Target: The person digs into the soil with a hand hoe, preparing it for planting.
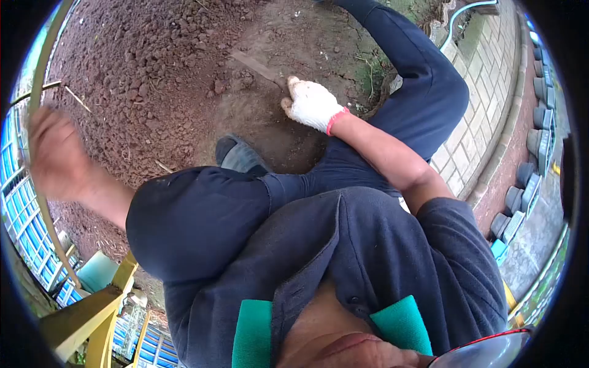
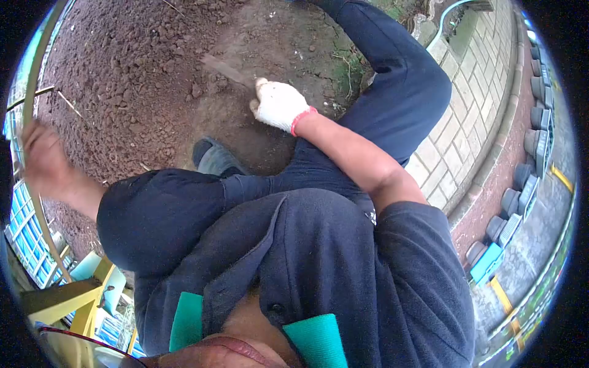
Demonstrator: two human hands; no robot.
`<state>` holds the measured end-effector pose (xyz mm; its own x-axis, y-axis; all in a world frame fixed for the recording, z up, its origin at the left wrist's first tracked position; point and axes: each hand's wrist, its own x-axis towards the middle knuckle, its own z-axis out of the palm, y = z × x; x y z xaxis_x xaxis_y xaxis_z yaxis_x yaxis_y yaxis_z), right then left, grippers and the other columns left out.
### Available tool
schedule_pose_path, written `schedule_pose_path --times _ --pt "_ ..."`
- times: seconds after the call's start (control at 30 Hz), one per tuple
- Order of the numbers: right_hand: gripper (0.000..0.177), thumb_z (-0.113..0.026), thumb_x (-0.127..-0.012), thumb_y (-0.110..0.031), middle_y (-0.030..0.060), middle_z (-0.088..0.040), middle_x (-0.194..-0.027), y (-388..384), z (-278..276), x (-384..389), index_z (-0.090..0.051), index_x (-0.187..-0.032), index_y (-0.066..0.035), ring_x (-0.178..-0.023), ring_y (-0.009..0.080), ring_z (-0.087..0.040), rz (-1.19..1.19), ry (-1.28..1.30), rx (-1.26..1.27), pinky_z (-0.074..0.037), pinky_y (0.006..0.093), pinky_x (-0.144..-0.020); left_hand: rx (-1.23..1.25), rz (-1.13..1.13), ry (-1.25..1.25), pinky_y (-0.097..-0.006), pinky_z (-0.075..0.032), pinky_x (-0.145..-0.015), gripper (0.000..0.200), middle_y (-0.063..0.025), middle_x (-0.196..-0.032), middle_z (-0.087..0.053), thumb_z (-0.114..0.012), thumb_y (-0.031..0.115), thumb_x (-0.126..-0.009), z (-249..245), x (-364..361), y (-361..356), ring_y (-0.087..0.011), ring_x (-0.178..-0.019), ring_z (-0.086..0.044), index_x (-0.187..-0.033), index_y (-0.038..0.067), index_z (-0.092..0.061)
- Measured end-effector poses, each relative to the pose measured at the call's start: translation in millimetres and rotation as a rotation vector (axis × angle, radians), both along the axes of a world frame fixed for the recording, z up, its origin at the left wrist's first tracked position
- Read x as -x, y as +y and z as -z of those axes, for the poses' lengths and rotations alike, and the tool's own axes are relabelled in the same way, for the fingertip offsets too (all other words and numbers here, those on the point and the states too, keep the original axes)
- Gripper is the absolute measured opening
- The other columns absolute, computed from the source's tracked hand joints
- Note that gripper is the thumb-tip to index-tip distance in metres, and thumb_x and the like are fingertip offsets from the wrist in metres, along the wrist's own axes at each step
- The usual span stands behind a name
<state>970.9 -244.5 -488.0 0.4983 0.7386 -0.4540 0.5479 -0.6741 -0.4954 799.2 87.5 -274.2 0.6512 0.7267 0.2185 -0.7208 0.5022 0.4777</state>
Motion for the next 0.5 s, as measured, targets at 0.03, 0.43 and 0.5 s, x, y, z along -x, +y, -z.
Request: schedule_pose_path --times 0.03,0.43,0.5 --pt "0.038 -0.057 -0.083 -0.028 0.0289 -0.067 -0.099 1 8 -5 -0.061 -0.101 0.005 -0.097 0.0415 -0.066 0.001 0.037 0.028 -0.052 0.0469 -0.088 -0.118 -0.094 -0.044 -0.0285 -0.047 -0.064 0.031 -0.0151 -0.093 -0.058 -0.051 0.026 -0.095 -31 7 -9 -0.0192 -0.079 -0.058 -0.092 -0.005 -0.05" --pt "0.047 -0.061 -0.083 -0.035 0.0323 -0.065 -0.106 3 11 -11 -0.066 -0.104 0.007 -0.102 0.0441 -0.064 -0.101 0.28 0.13 -0.051 0.045 -0.09 -0.5 -0.406 -0.069 -0.0323 -0.05 -0.077 0.037 -0.0111 -0.101 -0.06 -0.051 0.037 -0.093 -122 24 -73 -0.0202 -0.087 -0.059 -0.11 0.006 -0.059" --pt "0.049 -0.062 -0.081 -0.036 0.0321 -0.065 -0.105 1 14 6 -0.067 -0.104 0.007 -0.102 0.0437 -0.064 0.124 0.059 0.037 -0.051 0.0445 -0.09 -0.508 -0.42 -0.064 -0.0323 -0.05 -0.078 0.035 -0.0109 -0.101 -0.06 -0.052 0.036 -0.093 -122 31 -79 -0.0202 -0.088 -0.059 -0.109 0.006 -0.06"
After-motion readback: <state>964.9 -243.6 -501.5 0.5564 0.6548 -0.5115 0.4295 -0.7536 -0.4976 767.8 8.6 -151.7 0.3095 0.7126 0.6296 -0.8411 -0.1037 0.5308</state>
